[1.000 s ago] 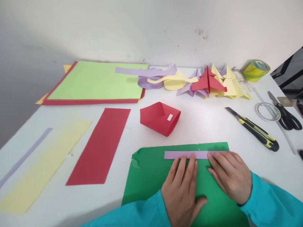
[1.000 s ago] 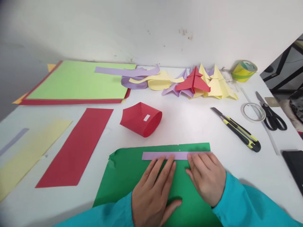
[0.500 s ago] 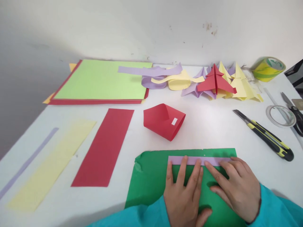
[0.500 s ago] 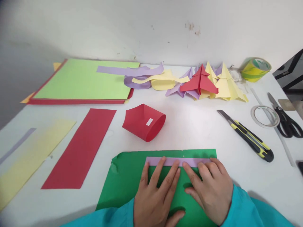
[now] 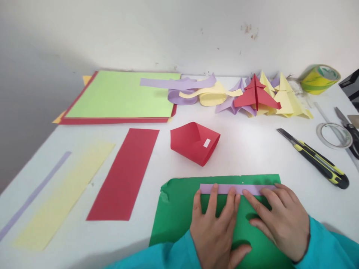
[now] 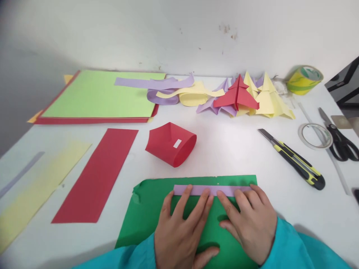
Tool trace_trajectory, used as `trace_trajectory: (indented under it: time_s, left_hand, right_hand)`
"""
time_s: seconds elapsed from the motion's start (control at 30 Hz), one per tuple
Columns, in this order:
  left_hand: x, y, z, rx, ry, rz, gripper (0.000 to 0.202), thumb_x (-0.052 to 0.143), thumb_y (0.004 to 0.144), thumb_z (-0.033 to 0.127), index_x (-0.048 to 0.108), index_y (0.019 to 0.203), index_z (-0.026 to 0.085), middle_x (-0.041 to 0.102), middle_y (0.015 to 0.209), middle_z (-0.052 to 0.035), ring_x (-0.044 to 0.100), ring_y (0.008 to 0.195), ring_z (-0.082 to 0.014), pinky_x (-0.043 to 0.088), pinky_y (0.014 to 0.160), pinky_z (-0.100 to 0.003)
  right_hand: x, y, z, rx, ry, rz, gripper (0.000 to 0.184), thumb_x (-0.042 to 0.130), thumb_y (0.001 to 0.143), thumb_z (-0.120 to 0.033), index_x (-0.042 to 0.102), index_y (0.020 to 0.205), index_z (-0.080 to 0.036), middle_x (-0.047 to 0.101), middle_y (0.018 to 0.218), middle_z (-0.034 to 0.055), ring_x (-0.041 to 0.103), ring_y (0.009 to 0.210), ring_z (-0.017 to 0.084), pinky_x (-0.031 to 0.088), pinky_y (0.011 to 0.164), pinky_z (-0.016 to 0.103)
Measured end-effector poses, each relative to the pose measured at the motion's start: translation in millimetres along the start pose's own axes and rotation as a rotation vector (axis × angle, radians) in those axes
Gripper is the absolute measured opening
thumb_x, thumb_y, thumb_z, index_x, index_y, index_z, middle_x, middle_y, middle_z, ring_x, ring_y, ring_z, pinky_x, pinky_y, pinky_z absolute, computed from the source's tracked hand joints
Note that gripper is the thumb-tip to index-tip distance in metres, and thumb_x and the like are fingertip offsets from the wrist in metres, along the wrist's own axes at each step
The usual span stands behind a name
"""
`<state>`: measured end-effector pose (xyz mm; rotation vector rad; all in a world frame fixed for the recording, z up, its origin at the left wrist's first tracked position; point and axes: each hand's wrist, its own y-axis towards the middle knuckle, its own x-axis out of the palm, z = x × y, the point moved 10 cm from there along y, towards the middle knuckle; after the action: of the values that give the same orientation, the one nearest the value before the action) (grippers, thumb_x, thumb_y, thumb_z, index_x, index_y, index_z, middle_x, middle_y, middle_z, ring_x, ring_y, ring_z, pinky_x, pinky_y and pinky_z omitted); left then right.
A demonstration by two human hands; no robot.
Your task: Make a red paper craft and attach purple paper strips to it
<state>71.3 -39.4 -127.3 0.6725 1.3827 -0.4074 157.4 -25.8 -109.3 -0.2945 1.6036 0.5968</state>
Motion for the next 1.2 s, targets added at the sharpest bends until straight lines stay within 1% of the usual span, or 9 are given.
trace_trajectory:
  time_s: [0.23,0.43,0.57,0.67,0.77,0.83,0.93,1.1,1.2]
  left_hand:
    - [-5.4,7.6,-1.4,-0.040,0.002,-0.001,0.066,0.040,0.076,0.062,0.054,0.125,0.019,0.052,0.130,-0.0037,0.036,0.115,-0.0422,0.025,0.094,-0.059]
    - [-11.6,11.7,-2.9,-0.047,0.020,-0.025,0.063,0.038,0.078,0.063,0.059,0.120,0.020,0.055,0.127,-0.0034,0.042,0.112,-0.0385,0.030,0.090,-0.054]
    - [-11.4,11.5,-3.2,-0.037,0.011,-0.020,0.062,0.041,0.077,0.062,0.060,0.117,0.019,0.056,0.126,-0.0038,0.043,0.111,-0.0383,0.030,0.091,-0.054]
    - [-11.5,11.8,-2.5,-0.026,0.001,-0.005,0.063,0.043,0.076,0.063,0.061,0.117,0.018,0.056,0.125,-0.0044,0.043,0.111,-0.0387,0.031,0.092,-0.052]
    - [-11.9,13.5,-1.0,-0.011,0.003,0.001,0.065,0.044,0.075,0.063,0.060,0.119,0.018,0.057,0.122,-0.0057,0.044,0.110,-0.0382,0.033,0.091,-0.048]
    - [-11.9,14.8,-0.6,0.000,0.017,-0.003,0.063,0.044,0.076,0.062,0.057,0.123,0.021,0.057,0.121,-0.0058,0.045,0.109,-0.0383,0.035,0.089,-0.047]
    - [-11.7,15.3,1.0,0.044,0.051,-0.010,0.059,0.043,0.078,0.058,0.053,0.126,0.025,0.057,0.120,-0.0059,0.047,0.108,-0.0385,0.036,0.087,-0.047]
    - [-13.2,13.4,3.5,0.112,0.098,0.012,0.058,0.042,0.079,0.055,0.052,0.127,0.023,0.057,0.120,-0.0079,0.048,0.106,-0.0383,0.038,0.084,-0.047]
    - [-13.5,13.7,2.9,0.092,0.089,0.011,0.057,0.043,0.079,0.052,0.053,0.126,0.021,0.057,0.119,-0.0089,0.047,0.107,-0.0398,0.038,0.085,-0.049]
  right_hand:
    - [-2.2,3.6,0.1,-0.007,-0.016,-0.004,0.048,0.050,0.081,-0.053,0.056,0.121,-0.027,0.060,0.087,0.0080,0.047,0.079,0.024,0.035,0.086,0.046]
    - [-11.5,5.9,0.5,0.003,-0.023,0.046,0.034,0.047,0.087,-0.040,0.061,0.113,-0.023,0.063,0.089,0.0074,0.051,0.083,0.024,0.031,0.091,0.048]
    - [-20.9,1.5,19.4,0.020,0.015,0.151,0.027,0.052,0.085,-0.029,0.063,0.107,-0.017,0.064,0.090,0.0089,0.054,0.087,0.024,0.036,0.088,0.047]
    - [-25.5,-2.2,49.7,0.130,0.139,0.209,0.026,0.058,0.081,-0.028,0.062,0.104,-0.016,0.061,0.086,0.0093,0.054,0.081,0.023,0.043,0.074,0.041]
    - [-23.3,-3.3,70.6,0.251,0.299,0.208,0.017,0.060,0.080,-0.028,0.061,0.093,-0.017,0.058,0.084,0.0079,0.053,0.080,0.021,0.043,0.068,0.038]
    - [-19.4,-3.7,75.8,0.321,0.356,0.190,0.012,0.060,0.079,-0.029,0.059,0.081,-0.018,0.056,0.082,0.0067,0.052,0.079,0.021,0.042,0.070,0.038]
    - [-12.9,-6.3,79.7,0.416,0.329,0.152,0.017,0.059,0.079,-0.032,0.056,0.069,-0.018,0.054,0.083,0.0063,0.050,0.081,0.022,0.039,0.071,0.039]
    - [-6.8,-11.7,87.7,0.498,0.254,0.101,0.019,0.057,0.079,-0.030,0.056,0.063,-0.019,0.053,0.086,0.0051,0.049,0.084,0.022,0.035,0.074,0.039]
    - [-6.8,-12.0,89.2,0.503,0.255,0.098,0.019,0.056,0.079,-0.030,0.057,0.064,-0.019,0.054,0.086,0.0050,0.048,0.084,0.022,0.035,0.074,0.039]
